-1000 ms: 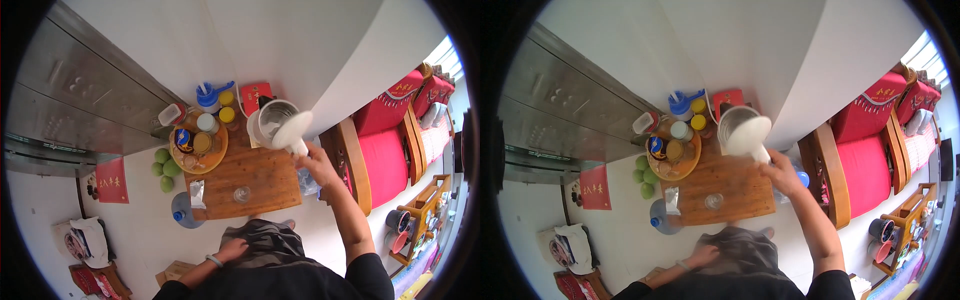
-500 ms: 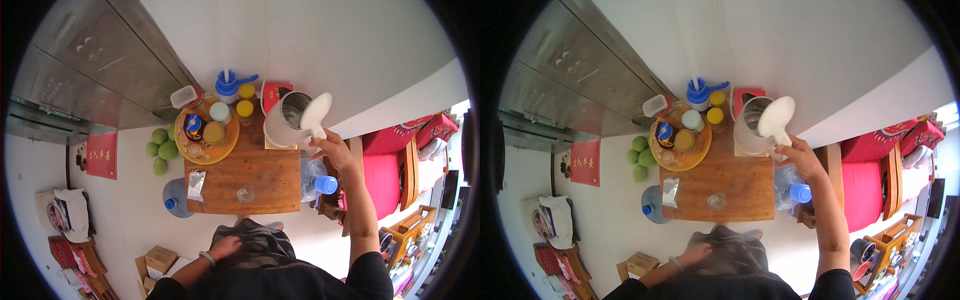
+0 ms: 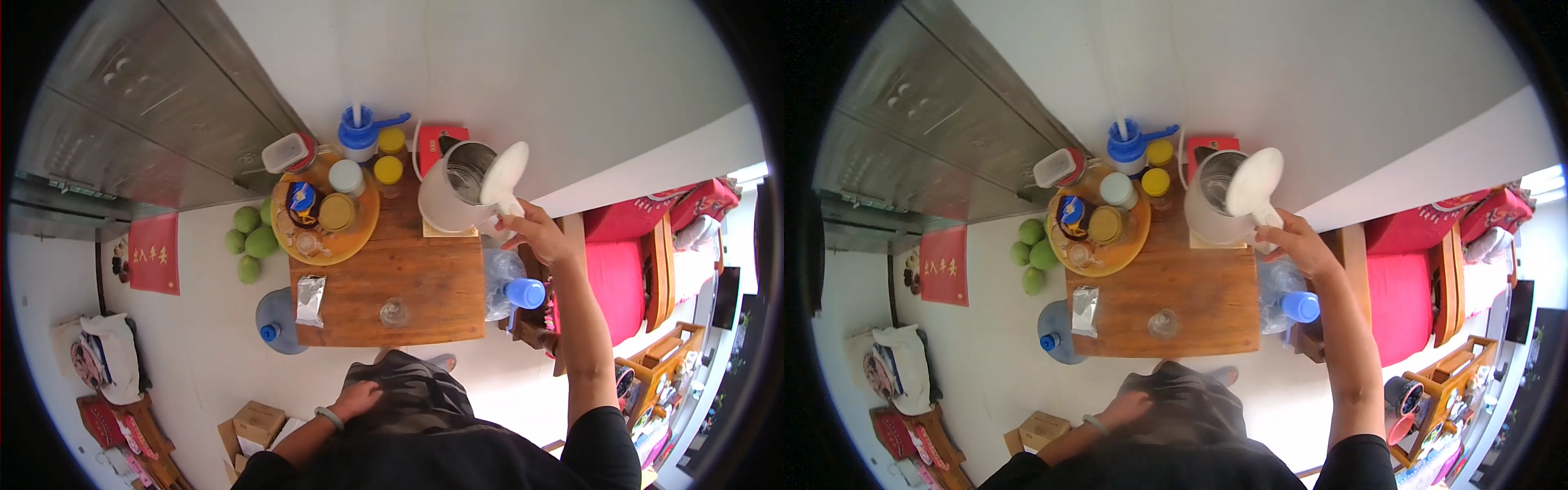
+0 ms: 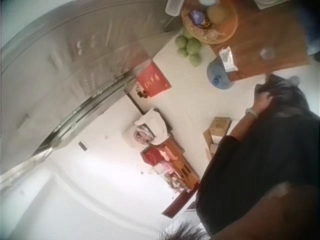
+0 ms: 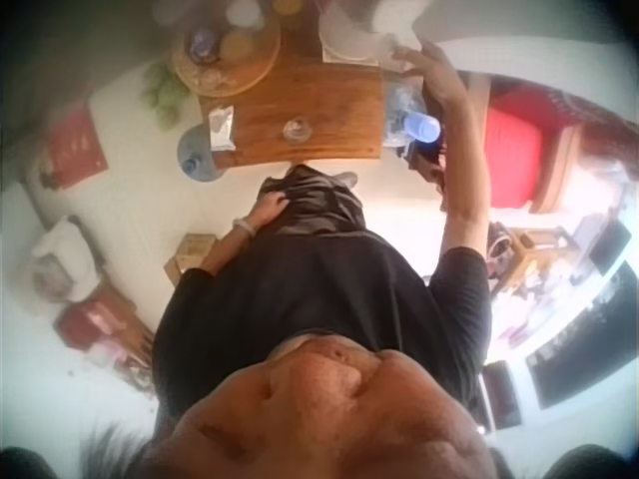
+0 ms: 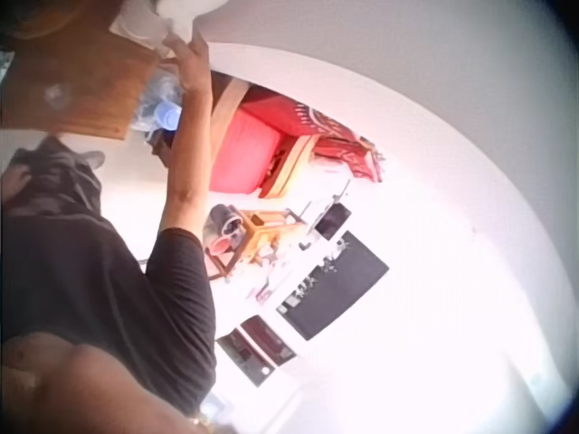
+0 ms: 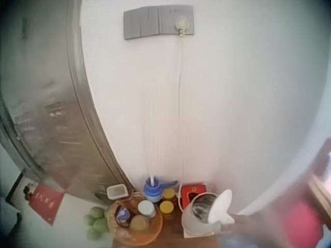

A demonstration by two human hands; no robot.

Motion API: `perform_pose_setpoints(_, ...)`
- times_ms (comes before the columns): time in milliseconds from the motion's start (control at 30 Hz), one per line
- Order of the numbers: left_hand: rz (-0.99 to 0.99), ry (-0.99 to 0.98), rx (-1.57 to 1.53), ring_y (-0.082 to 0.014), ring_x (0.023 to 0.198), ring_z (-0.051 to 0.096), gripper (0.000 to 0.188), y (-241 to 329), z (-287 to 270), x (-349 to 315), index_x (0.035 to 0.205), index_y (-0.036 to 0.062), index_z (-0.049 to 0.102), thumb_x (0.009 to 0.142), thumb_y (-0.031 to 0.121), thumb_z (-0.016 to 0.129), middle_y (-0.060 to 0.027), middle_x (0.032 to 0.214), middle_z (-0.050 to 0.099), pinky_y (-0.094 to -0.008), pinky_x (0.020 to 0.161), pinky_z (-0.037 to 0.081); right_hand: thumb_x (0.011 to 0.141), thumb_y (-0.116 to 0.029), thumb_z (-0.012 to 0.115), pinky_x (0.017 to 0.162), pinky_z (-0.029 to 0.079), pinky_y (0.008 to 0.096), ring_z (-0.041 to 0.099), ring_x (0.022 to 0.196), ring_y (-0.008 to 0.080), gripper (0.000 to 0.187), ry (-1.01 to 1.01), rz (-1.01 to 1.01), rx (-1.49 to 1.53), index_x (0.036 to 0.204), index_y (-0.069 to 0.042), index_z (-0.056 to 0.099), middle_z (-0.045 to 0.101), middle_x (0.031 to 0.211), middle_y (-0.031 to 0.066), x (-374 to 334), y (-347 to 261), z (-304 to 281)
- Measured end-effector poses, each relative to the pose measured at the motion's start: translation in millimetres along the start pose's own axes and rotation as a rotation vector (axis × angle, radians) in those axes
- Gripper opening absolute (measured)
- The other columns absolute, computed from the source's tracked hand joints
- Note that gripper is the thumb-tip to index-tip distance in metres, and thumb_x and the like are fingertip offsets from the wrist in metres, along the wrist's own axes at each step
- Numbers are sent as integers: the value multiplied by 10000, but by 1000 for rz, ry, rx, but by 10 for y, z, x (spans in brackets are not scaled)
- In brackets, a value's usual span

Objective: The person pours water from an electric kettle into a glass, then connects a long plastic tube to a blue manual water pump and installs the pump onto a large water bottle.

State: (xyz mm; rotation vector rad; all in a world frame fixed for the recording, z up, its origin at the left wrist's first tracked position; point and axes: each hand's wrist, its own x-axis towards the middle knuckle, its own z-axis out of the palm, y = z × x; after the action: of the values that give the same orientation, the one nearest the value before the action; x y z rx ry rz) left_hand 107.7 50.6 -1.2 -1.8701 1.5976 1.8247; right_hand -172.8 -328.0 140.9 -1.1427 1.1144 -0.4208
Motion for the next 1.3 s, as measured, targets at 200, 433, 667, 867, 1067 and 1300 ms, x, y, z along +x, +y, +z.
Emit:
perform_pose_setpoints(200,-39,-27,-15,-356,987,543,346,25,-121,-2,1020,25,593,861,317,494,-203,1035,590,-399,858,434,856,-353,537,681,509,302,518,961,156,454,27,-12,19,1168,-26,494,553,1002,62,-66,-10,22)
perform_pose_setpoints(433,-32,-126,-61,-338,928,571,337,233,-564,-19,982,40,612,871,327,477,-179,956,616,-403,812,440,908,-378,450,668,507,314,514,943,166,421,183,0,22,1146,-34,501,544,1024,73,-85,105,91)
perform_pose_setpoints(667,364,779,-501,-106,710,551,250,1318,-2352,220,866,-8,587,902,232,525,-76,755,610,-260,663,452,834,-131,592,740,489,309,553,940,208,349,528,-332,-452,1129,16,475,555,1048,151,-670,446,336)
perform_pose_setpoints(867,661,1245,-189,-172,715,566,256,2302,-3996,817,944,-12,595,854,228,577,-110,793,615,-291,676,455,825,-161,610,690,500,310,600,823,211,285,451,-93,-270,1017,38,541,613,921,155,-1245,927,645)
perform_pose_setpoints(1067,574,1450,87,-241,872,567,354,3134,-4569,989,999,25,598,790,308,638,-138,985,602,-339,781,452,820,-135,618,713,515,330,619,823,202,236,425,102,-230,966,42,567,637,860,148,-1682,1223,880)
perform_pose_setpoints(1300,655,1387,64,-185,630,520,323,3274,-4603,813,812,-15,602,778,300,665,-78,709,592,-295,597,433,825,-147,615,714,520,322,628,820,208,246,410,160,-247,974,43,567,641,879,150,-1767,1326,973)
